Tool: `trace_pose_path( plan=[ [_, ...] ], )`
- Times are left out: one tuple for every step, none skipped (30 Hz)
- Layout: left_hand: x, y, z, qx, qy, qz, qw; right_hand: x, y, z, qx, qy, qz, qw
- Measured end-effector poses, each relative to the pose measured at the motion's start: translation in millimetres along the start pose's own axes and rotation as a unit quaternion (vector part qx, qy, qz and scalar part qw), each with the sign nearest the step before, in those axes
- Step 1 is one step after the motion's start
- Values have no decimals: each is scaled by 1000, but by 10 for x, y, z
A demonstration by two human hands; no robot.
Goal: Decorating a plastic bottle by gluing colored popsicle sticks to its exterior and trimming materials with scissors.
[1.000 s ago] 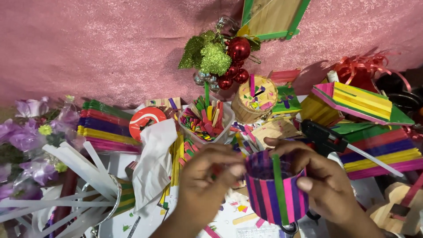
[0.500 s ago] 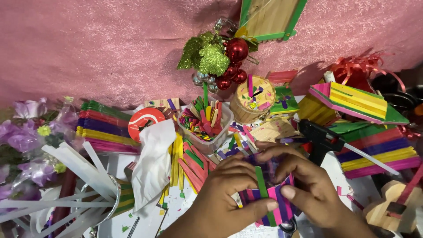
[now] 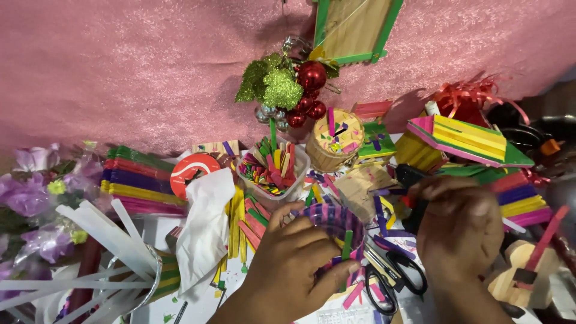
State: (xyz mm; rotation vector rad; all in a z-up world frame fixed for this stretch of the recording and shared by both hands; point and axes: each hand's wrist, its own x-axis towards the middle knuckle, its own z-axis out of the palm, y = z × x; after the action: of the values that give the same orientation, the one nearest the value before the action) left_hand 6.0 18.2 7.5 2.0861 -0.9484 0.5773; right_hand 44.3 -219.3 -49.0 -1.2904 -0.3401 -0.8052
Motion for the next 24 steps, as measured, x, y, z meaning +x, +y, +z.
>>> trace_pose_path(
  plan=[
    [-5, -4, 4, 4, 9, 2, 1000, 47, -30, 17, 43, 9, 1, 999],
    [-1, -11, -5, 4, 9, 4, 1000, 68, -22, 17, 43, 9, -1, 999],
    [-3, -16, -9, 1, 10, 8, 1000, 80, -16, 11, 5, 15, -35, 999],
    [-4, -19, -11, -3, 11, 13, 1000, 92, -9, 3, -33, 22, -68, 997],
    [-32, -39, 20, -4, 10, 15, 1000, 99, -14, -26, -34, 24, -69, 997],
    [-59, -56, 53, 7, 0, 12, 1000, 107, -20, -58, -42, 17, -63, 997],
    [-84, -71, 89, 18, -10, 9, 1000, 114, -27, -93, -51, 12, -57, 997],
    [-88, -69, 103, 18, -11, 11, 1000, 136, -99, -102, -51, 14, -59, 997],
    [-91, -66, 114, 38, -23, 15, 999, 162, -176, -109, -44, 30, -37, 998],
    [-94, -63, 126, 58, -34, 20, 998, 186, -254, -116, -36, 47, -16, 998],
    [-90, -61, 129, 57, -35, 22, 998, 214, -363, -143, -37, 48, -17, 998],
    [-88, -59, 135, 75, -34, 24, 996, 241, -469, -174, -28, 31, -5, 999],
    [-92, -55, 148, 92, -34, 25, 995, 256, -580, -211, -20, 15, 8, 1000],
    [-87, -55, 167, 90, -35, 28, 995, 238, -648, -270, -23, 17, 7, 1000],
    [-79, -53, 183, 88, -11, 35, 995, 225, -719, -325, -9, 13, 24, 1000],
    [-71, -50, 199, 86, 14, 43, 995, 211, -792, -380, 5, 10, 40, 999],
    [-72, -50, 218, 84, 13, 45, 995, 173, -690, -665, 3, 12, 39, 999],
    [-74, -47, 238, 83, 18, 46, 995, 133, -593, -951, -36, -40, -15, 998],
    [-69, -47, 257, 83, 24, 49, 995, 96, -496, -1237, -73, -89, -72, 991],
    [-86, -84, 281, 81, 24, 53, 995, 78, -621, -1347, -76, -86, -75, 991],
    [-108, -111, 314, 95, 21, 51, 994, 42, -766, -1469, -143, -104, -29, 984],
    [-127, -138, 353, 109, 19, 49, 993, 7, -908, -1594, -208, -120, 18, 970],
    [-140, -164, 371, 103, 16, 53, 993, -14, -898, -1921, -214, -114, 18, 970],
    [-151, -187, 396, 110, 23, 55, 992, -43, -893, -2257, -301, -149, -12, 942]
  ],
)
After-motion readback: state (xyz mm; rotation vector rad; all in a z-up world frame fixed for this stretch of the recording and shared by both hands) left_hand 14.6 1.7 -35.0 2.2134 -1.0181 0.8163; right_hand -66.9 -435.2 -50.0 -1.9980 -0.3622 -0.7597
